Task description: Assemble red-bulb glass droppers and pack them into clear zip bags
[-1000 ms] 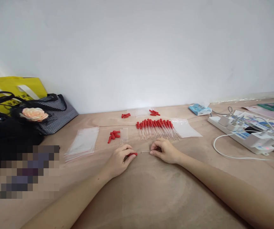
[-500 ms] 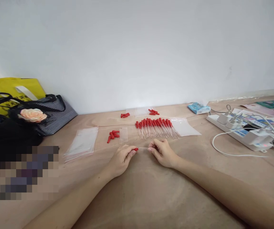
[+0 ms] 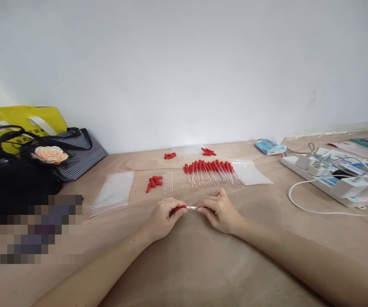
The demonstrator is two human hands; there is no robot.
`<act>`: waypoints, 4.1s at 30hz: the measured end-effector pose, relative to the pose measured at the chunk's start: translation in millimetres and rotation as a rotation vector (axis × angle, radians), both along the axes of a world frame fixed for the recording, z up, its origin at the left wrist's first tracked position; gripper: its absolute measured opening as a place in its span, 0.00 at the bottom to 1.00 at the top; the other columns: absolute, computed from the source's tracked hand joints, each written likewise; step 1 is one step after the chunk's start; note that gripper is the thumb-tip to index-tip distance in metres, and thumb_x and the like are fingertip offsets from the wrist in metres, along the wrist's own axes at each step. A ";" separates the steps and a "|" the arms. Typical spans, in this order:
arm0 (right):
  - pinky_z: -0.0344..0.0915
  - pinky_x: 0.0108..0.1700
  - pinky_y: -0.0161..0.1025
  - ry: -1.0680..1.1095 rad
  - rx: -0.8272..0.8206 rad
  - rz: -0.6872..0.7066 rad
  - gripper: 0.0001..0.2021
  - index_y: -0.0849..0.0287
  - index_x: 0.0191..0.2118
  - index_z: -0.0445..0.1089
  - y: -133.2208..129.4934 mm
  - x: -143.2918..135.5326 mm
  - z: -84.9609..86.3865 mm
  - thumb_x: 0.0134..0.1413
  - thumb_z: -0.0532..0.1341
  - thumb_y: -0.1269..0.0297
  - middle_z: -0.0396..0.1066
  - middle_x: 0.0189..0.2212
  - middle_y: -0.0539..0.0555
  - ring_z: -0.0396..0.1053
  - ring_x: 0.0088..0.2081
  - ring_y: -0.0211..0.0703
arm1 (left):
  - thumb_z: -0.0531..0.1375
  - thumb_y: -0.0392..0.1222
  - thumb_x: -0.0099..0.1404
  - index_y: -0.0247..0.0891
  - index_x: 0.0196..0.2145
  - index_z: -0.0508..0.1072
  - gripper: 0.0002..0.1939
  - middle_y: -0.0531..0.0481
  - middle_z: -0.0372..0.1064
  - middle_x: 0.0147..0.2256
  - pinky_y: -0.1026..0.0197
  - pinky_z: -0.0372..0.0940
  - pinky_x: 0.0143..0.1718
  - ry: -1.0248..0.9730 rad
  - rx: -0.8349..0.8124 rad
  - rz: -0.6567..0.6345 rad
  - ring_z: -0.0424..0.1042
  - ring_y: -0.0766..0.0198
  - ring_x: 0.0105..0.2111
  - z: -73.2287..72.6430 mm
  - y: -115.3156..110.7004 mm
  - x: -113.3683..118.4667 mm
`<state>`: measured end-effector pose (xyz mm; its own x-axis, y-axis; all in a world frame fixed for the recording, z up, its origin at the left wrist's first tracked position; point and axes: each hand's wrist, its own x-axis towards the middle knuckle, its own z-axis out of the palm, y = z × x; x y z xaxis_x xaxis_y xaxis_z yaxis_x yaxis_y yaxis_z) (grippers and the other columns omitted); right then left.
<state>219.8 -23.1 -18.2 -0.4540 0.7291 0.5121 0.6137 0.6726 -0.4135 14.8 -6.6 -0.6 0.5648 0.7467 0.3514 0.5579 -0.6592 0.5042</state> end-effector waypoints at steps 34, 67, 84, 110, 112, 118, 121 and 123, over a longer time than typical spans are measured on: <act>0.43 0.35 0.40 -0.213 0.203 0.001 0.11 0.59 0.29 0.67 9.6 -4.4 6.2 0.56 0.51 0.64 0.70 0.24 0.50 0.60 0.29 0.37 | 0.53 0.43 0.62 0.38 0.33 0.73 0.10 0.51 0.71 0.27 0.61 0.58 0.35 0.030 0.134 -0.086 0.67 0.65 0.29 -1.6 8.6 -4.1; 0.44 0.40 0.42 -0.123 0.091 0.039 0.13 0.57 0.26 0.68 7.8 1.8 5.3 0.57 0.51 0.62 0.69 0.20 0.49 0.58 0.29 0.37 | 0.53 0.45 0.63 0.38 0.34 0.74 0.12 0.49 0.71 0.24 0.60 0.62 0.32 0.022 0.290 -0.153 0.65 0.64 0.28 -7.6 7.4 -10.0; 0.46 0.39 0.43 0.092 -0.114 -0.661 0.11 0.56 0.27 0.70 62.2 27.2 20.5 0.51 0.53 0.60 0.72 0.26 0.51 0.64 0.33 0.44 | 0.54 0.43 0.60 0.39 0.41 0.65 0.11 0.49 0.63 0.35 0.62 0.63 0.31 0.044 0.097 0.164 0.65 0.64 0.32 -5.6 12.6 -11.9; 0.45 0.43 0.45 -0.272 -0.239 -0.563 0.14 0.61 0.29 0.71 84.4 -74.8 29.6 0.49 0.51 0.60 0.73 0.28 0.58 0.68 0.33 0.46 | 0.52 0.44 0.58 0.37 0.27 0.66 0.08 0.49 0.65 0.29 0.60 0.61 0.34 -0.010 0.221 0.421 0.65 0.61 0.31 0.8 30.3 -25.1; 0.46 0.44 0.46 -0.265 -0.326 -0.598 0.14 0.63 0.31 0.71 93.0 -87.4 32.0 0.49 0.52 0.60 0.73 0.31 0.61 0.69 0.34 0.46 | 0.53 0.46 0.56 0.37 0.27 0.66 0.09 0.49 0.64 0.27 0.60 0.61 0.32 -0.027 0.229 0.637 0.65 0.61 0.29 3.4 43.0 -38.5; 0.47 0.47 0.49 -0.231 -0.474 -0.616 0.16 0.62 0.35 0.71 111.0 -104.7 37.8 0.47 0.54 0.56 0.72 0.35 0.62 0.69 0.38 0.50 | 0.55 0.51 0.53 0.35 0.38 0.69 0.19 0.44 0.67 0.35 0.59 0.62 0.35 0.124 0.056 0.768 0.67 0.56 0.36 13.4 84.6 -66.9; 0.47 0.48 0.50 -0.238 -0.528 -0.601 0.16 0.62 0.38 0.70 114.4 -110.1 40.3 0.47 0.54 0.57 0.71 0.37 0.63 0.68 0.40 0.51 | 0.55 0.51 0.54 0.37 0.35 0.71 0.17 0.43 0.69 0.36 0.58 0.61 0.38 0.214 0.015 0.722 0.66 0.55 0.40 16.2 101.1 -67.6; 0.46 0.49 0.50 -0.250 -0.556 -0.588 0.16 0.61 0.39 0.70 115.4 -112.7 42.2 0.48 0.54 0.57 0.71 0.39 0.63 0.67 0.42 0.51 | 0.56 0.51 0.53 0.38 0.30 0.73 0.15 0.44 0.70 0.33 0.57 0.61 0.37 0.232 0.011 0.729 0.67 0.53 0.39 16.2 107.9 -65.6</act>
